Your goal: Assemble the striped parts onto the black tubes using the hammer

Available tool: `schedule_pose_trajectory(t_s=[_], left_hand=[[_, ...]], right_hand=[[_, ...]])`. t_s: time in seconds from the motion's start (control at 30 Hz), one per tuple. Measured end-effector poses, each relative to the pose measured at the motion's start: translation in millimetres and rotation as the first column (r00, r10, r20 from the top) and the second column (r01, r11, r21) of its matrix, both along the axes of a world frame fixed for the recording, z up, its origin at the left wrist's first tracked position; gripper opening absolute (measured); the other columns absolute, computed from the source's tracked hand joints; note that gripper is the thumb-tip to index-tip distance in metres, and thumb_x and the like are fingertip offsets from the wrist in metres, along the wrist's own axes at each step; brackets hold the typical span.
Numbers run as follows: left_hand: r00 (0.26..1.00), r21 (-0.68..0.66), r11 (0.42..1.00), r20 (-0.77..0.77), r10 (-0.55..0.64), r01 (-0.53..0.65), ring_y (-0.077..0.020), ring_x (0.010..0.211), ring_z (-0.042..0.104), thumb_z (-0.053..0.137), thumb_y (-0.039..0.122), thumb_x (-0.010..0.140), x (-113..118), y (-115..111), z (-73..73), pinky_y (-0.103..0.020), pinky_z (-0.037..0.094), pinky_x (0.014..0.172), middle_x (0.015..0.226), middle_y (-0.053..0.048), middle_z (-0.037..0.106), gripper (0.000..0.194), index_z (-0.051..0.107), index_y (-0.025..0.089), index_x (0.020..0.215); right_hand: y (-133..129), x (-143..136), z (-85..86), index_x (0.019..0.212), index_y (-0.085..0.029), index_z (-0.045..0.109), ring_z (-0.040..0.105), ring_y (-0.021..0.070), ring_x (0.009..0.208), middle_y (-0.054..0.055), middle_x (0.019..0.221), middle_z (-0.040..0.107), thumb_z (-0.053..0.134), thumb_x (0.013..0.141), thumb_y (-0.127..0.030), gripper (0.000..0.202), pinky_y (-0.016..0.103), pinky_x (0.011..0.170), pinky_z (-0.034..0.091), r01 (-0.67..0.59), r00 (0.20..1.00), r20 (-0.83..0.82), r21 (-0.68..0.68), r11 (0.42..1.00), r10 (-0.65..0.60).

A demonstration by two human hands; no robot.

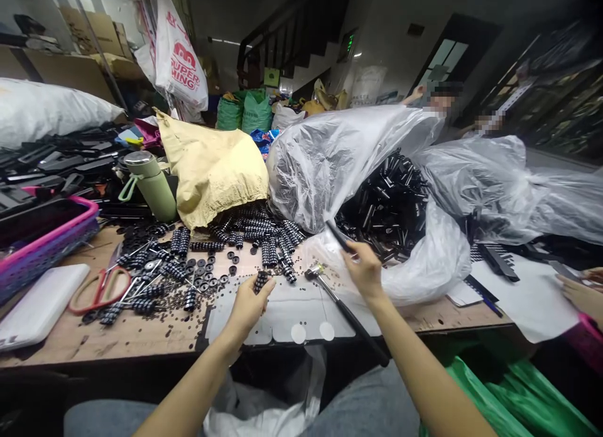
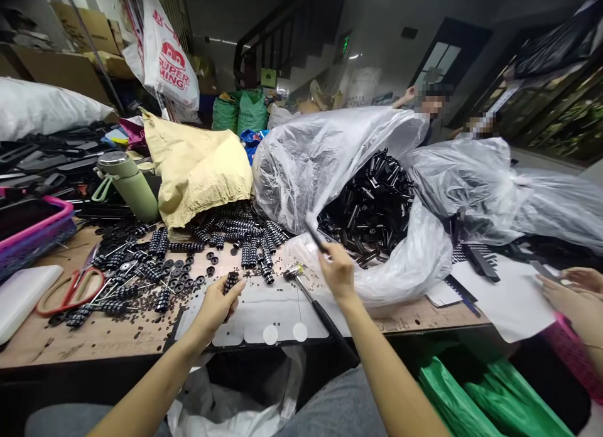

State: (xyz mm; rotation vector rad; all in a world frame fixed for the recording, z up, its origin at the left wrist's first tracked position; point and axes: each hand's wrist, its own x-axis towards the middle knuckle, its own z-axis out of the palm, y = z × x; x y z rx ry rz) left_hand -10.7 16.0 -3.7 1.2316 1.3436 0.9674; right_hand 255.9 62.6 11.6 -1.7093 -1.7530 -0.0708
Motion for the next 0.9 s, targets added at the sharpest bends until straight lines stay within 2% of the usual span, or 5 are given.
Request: schedule_pose_trajectory(t_s=[0.1, 0.2, 0.3, 0.53, 0.9], left_hand=[[0.999, 0.098, 0.994, 0.001, 0.053, -0.053, -0.0134, 0.054, 0.052, 0.051, 0.047, 0.074, 0, 9, 16.4, -0.023, 0.041, 0.052, 0.059, -0.001, 0.055, 0.036, 0.057, 0.015, 0.09], [0.978, 0.213, 0.954, -0.067, -0.2, 0.21, -0.016, 0.074, 0.056, 0.062, 0.038, 0.066, -6, 12, 26.5, -0.024, 0.043, 0.065, 0.079, -0.004, 0.062, 0.024, 0.063, 0.016, 0.076], [0.881, -0.035, 0.881, 0.062, -0.469, 0.471, -0.0095, 0.047, 0.048, 0.066, 0.035, 0.061, -9, 7, 21.7, -0.019, 0.036, 0.045, 0.052, 0.002, 0.054, 0.022, 0.061, 0.014, 0.065], [0.93, -0.229, 0.943, 0.333, -0.156, 0.24, -0.0034, 0.029, 0.027, 0.065, 0.039, 0.062, -4, -5, -5.5, -0.014, 0.021, 0.03, 0.035, 0.011, 0.035, 0.031, 0.048, 0.016, 0.073], [0.854, -0.194, 0.964, 0.517, -0.057, 0.181, -0.0031, 0.025, 0.026, 0.048, 0.05, 0.075, -2, -15, 4.7, -0.013, 0.017, 0.025, 0.045, 0.01, 0.037, 0.056, 0.042, 0.019, 0.12]], right_hand=[[-39, -36, 3.1, 0.097, -0.02, 0.059, 0.056, 0.0182, 0.092, 0.007, 0.095, 0.062, 0.047, 0.082, -0.029, 0.022, 0.037, 0.081, 0.046, -0.482, 0.876, -0.055, -0.096, 0.871, 0.479], [-50, -57, 8.7, 0.094, -0.023, 0.062, 0.058, 0.0168, 0.089, 0.004, 0.093, 0.063, 0.051, 0.08, -0.029, 0.019, 0.035, 0.08, 0.048, -0.681, 0.732, -0.141, -0.192, 0.707, 0.667], [-46, -67, 12.7, 0.097, -0.023, 0.061, 0.056, 0.0153, 0.096, 0.003, 0.099, 0.063, 0.047, 0.081, -0.023, 0.021, 0.034, 0.087, 0.045, -0.695, 0.719, -0.171, -0.146, 0.704, 0.674], [-60, -101, 4.7, 0.135, -0.018, 0.021, 0.026, 0.0273, 0.126, 0.013, 0.137, 0.028, 0.072, 0.054, -0.037, 0.098, 0.045, 0.102, 0.028, -0.55, 0.832, -0.091, -0.268, 0.791, 0.548], [-82, -114, 2.3, 0.134, -0.015, 0.011, 0.018, 0.0247, 0.129, 0.013, 0.137, 0.022, 0.067, 0.055, -0.025, 0.098, 0.04, 0.107, 0.021, -0.648, 0.759, -0.235, -0.173, 0.742, 0.608]])
